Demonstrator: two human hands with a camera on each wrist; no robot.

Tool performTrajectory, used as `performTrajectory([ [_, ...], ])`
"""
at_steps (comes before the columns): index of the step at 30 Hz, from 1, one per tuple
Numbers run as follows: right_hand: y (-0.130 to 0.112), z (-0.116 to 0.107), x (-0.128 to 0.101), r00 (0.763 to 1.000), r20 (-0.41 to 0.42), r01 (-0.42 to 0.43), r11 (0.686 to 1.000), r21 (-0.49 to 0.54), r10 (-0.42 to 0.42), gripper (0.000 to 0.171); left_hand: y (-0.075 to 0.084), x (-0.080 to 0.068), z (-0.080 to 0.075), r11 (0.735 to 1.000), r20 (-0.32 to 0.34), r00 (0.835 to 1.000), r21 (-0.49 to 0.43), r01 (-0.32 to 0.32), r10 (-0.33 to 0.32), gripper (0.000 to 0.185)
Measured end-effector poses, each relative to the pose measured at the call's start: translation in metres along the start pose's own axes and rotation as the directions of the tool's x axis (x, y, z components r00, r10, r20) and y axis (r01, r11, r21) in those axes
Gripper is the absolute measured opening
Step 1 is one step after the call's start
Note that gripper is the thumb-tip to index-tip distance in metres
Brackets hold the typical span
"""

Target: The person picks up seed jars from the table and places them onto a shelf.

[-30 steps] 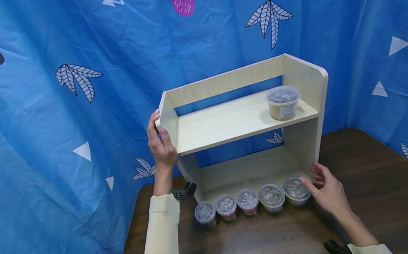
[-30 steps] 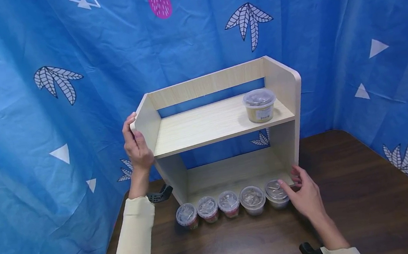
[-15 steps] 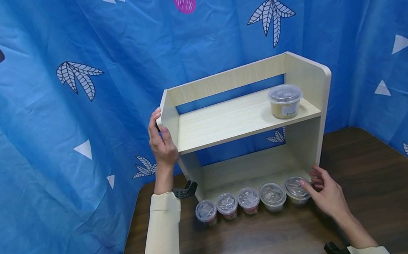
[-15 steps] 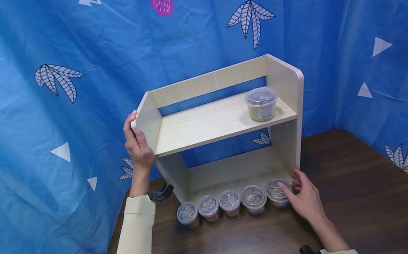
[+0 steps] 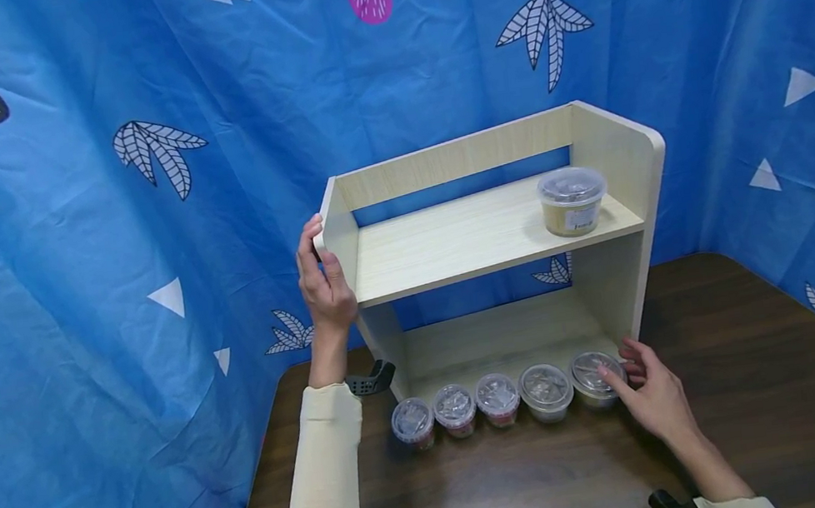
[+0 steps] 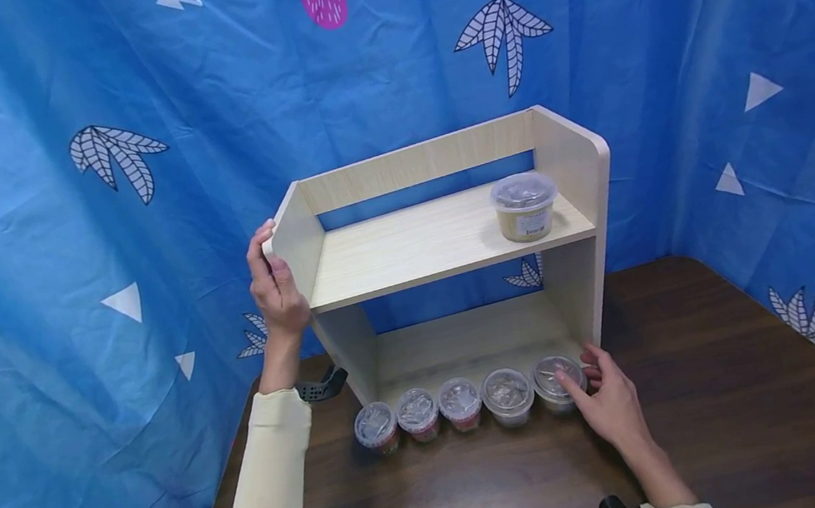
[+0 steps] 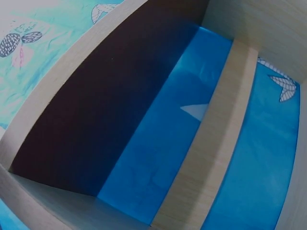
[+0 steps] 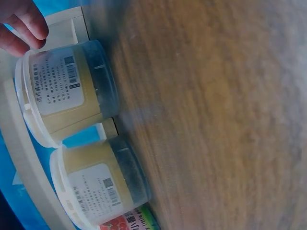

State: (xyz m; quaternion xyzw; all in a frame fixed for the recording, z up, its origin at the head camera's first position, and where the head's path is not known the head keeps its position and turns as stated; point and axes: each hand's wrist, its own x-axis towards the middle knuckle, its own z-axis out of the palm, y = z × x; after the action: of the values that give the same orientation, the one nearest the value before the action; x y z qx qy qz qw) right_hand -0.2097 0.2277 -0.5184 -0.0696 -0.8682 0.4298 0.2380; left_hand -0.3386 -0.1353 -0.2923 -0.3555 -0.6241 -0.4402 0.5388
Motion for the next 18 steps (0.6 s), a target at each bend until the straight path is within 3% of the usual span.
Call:
performTrajectory([
  [18, 0.0091, 0.0076, -0.0049, 1.0, -0.01, 0.008, 1.0, -0.001, -0.008, 0.066, 0.001, 0.0013, 0.0003, 1.0, -0.005, 1.0, 0.001, -0.002, 0.002, 0.04],
])
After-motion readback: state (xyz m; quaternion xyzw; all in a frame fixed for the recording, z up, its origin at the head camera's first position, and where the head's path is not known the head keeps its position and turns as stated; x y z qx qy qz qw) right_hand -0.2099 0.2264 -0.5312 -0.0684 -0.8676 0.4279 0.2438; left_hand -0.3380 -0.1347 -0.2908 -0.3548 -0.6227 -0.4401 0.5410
